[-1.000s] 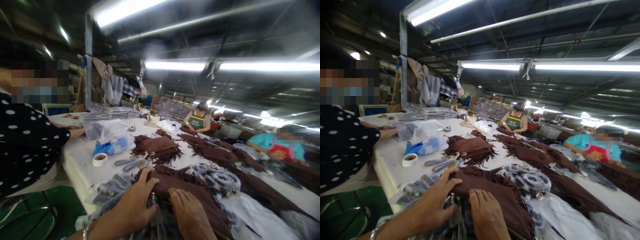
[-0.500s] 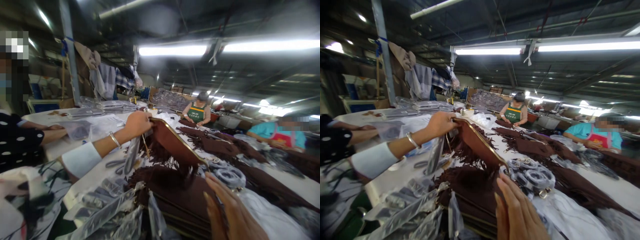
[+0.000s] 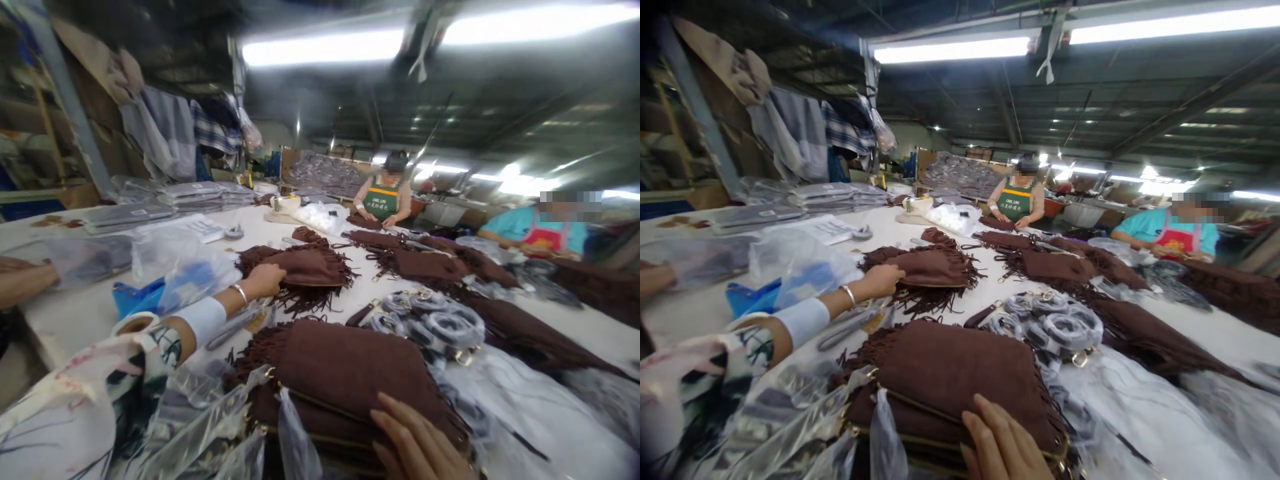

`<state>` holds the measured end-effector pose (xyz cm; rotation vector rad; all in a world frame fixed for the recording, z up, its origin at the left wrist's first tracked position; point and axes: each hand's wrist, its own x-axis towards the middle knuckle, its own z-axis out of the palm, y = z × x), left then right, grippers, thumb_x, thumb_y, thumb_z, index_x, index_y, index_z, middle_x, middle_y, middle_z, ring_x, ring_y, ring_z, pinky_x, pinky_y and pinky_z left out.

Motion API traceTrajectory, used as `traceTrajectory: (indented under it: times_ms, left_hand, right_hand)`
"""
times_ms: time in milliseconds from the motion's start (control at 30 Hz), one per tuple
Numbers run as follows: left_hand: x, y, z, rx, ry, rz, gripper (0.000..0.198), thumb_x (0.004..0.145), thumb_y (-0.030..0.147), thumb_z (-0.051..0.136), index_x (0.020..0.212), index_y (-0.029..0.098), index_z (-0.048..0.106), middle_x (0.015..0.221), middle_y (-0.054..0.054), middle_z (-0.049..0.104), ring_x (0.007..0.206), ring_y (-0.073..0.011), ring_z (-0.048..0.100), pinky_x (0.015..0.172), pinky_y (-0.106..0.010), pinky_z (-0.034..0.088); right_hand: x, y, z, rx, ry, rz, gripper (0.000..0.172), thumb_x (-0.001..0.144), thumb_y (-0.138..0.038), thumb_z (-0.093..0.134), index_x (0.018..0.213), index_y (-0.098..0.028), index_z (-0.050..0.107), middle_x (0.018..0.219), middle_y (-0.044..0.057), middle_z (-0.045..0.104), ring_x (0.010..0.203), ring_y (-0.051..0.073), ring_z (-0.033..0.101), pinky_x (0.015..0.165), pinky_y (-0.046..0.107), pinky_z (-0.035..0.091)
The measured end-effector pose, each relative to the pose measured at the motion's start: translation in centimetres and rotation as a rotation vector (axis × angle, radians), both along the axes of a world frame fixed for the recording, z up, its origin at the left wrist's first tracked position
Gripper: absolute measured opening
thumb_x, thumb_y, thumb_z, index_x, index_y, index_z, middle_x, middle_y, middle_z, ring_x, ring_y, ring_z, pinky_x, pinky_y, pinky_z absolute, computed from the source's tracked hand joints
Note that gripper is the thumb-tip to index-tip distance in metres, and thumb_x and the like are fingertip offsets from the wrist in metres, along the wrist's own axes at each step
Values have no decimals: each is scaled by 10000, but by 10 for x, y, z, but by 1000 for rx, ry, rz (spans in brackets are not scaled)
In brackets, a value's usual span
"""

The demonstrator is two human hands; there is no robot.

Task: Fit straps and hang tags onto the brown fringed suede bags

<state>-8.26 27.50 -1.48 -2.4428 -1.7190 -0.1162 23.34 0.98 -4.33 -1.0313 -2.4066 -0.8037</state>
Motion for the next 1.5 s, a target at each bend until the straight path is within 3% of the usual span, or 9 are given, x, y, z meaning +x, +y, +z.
traceTrajectory:
  times_ms: [133,300,433,567,700,833,967,1300,1500]
  left_hand:
    - [-1,-7,-35,-80,15,-40,441,763,155,583,1200,187,631,1190,-166,581,1058,-301,594,880,-395,476]
    - [-10,-23,-27,-107,-26,-36,619,767,187,635,1359,309,504,1353,-152,485,1143,-371,532,935,-513,412]
    - [-12,-67,-22,-66,-130,-42,565,772,250,674,1320,254,536,1432,-154,421,1245,-394,437,1015,-552,321]
    - [-13,-132,-25,-52,-298,-100,307,956,290,422,1169,184,616,1224,-114,599,1132,-255,544,976,-370,400]
    - [-17,-187,-33,-129,-420,-189,404,998,353,313,926,194,677,880,-32,690,837,-186,637,765,-264,477]
    - [-22,-207,-46,-197,-587,-211,275,932,351,459,1064,214,656,1045,-40,704,982,-212,633,857,-293,465]
    - [-17,-208,-57,-134,-497,-117,261,947,300,409,933,204,651,982,-66,701,960,-234,637,854,-341,452]
    - [-21,-235,-10,80,-247,-169,287,921,177,344,949,166,630,948,-130,679,934,-258,644,872,-383,475]
    - [-31,-268,-22,-68,-420,-209,313,939,233,293,1088,216,568,1057,-105,692,965,-244,656,859,-352,484]
  right_hand:
    - [-8,-1,-10,12,-91,16,525,937,-598,429,1131,-162,649,1074,95,749,906,208,723,712,301,563]
    - [-20,-4,-9,-94,-15,-82,410,962,-444,464,1203,-151,617,1169,117,707,991,229,691,784,341,553]
    - [-26,1,-12,-188,8,-145,294,961,-302,505,1170,-144,639,1142,115,712,993,248,681,782,364,552]
    - [-27,11,-9,-285,-40,-152,248,898,-182,603,1135,-151,668,1088,92,730,954,251,682,760,344,538]
    - [-31,11,10,-447,-41,-194,264,905,-104,556,1133,-189,659,1060,58,721,941,195,668,796,292,516]
    - [-46,0,17,-398,-116,-241,224,876,-43,528,1018,-149,664,915,87,713,824,233,661,702,337,518]
    - [-57,-5,15,-321,-136,-303,156,869,-51,529,951,-144,623,856,92,671,753,248,626,634,366,509]
    - [-40,-25,26,-203,23,-314,369,864,-40,571,1206,-160,505,1021,75,633,905,218,599,792,338,478]
    - [-32,-39,1,-259,73,-264,377,818,-20,616,1144,-194,544,984,24,649,859,199,613,765,318,463]
